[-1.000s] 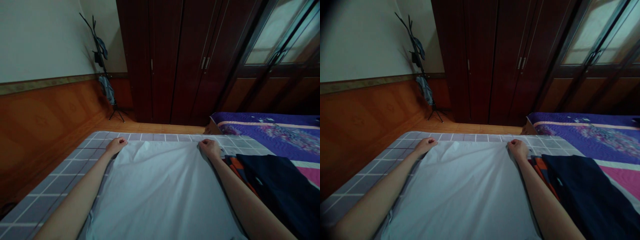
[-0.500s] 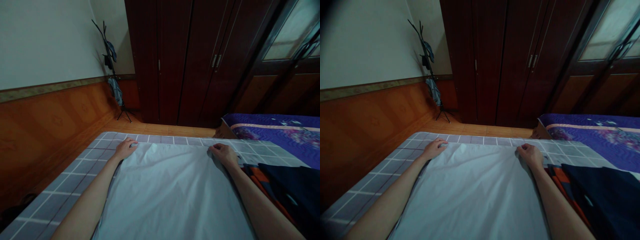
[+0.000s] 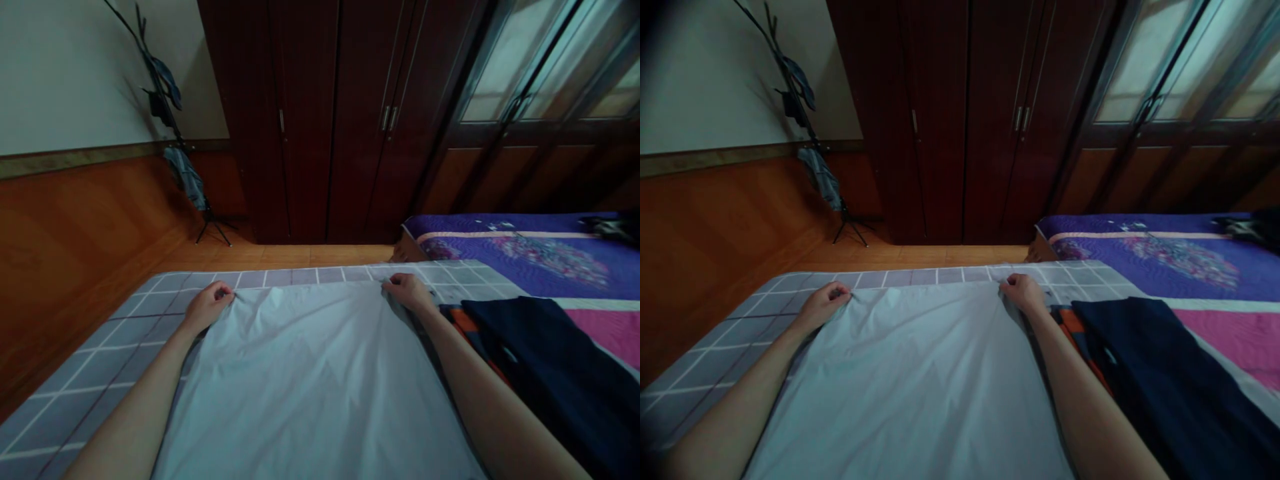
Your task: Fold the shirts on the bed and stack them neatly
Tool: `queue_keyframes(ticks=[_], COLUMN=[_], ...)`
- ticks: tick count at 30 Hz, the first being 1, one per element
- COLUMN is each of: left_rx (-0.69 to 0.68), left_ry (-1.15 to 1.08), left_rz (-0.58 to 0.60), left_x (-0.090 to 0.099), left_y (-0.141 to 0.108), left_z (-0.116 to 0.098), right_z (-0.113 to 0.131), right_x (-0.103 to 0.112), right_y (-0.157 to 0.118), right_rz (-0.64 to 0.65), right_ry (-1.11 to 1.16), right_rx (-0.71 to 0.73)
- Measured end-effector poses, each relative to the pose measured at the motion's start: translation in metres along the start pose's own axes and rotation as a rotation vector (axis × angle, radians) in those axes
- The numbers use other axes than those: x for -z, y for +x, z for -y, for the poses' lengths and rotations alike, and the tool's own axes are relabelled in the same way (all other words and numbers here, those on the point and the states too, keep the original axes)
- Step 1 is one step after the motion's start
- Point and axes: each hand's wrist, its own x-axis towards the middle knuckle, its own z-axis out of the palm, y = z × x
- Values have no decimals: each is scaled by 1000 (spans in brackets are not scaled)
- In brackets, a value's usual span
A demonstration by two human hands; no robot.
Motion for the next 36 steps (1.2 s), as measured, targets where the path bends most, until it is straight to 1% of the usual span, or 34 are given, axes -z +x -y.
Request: queue_keyframes(ticks=[3, 7, 10, 14, 17, 19, 22, 25, 28, 30, 32, 36], left_rx=[21, 83, 113, 127, 137, 141, 157, 202, 227, 226, 227, 210], left_ry=[-50, -48, -14, 23, 43, 41, -22, -109, -232, -296, -315, -317], left_rz=[-44, -186, -215, -179, -164, -148, -108, -28, 134, 218, 246, 255], left_x=[0, -3, -5, -6, -7, -7, -4, 5, 16, 22, 26, 26], left_y=[4, 8, 8, 7, 7, 8, 9, 6, 0, -5, -8, -9], left_z=[6, 10, 11, 10, 11, 13, 13, 7, -2, -8, -13, -19], right_z=[4, 7, 6, 0, -2, 1, 9, 17, 19, 19, 18, 22], right_x=[0, 0, 0, 7, 14, 17, 17, 15, 15, 17, 20, 22], right_y=[-4, -8, -7, -3, -3, -6, -12, -16, -17, -17, -18, -20], right_rz=[-43, -81, -83, -73, -31, 1, 19, 15, 21, 26, 18, 4], right_ry=[6, 23, 36, 33, 9, -19, -88, -161, -214, -240, -267, -308], right_rx=[-20, -36, -40, -63, -62, -47, -21, 1, 22, 41, 62, 105])
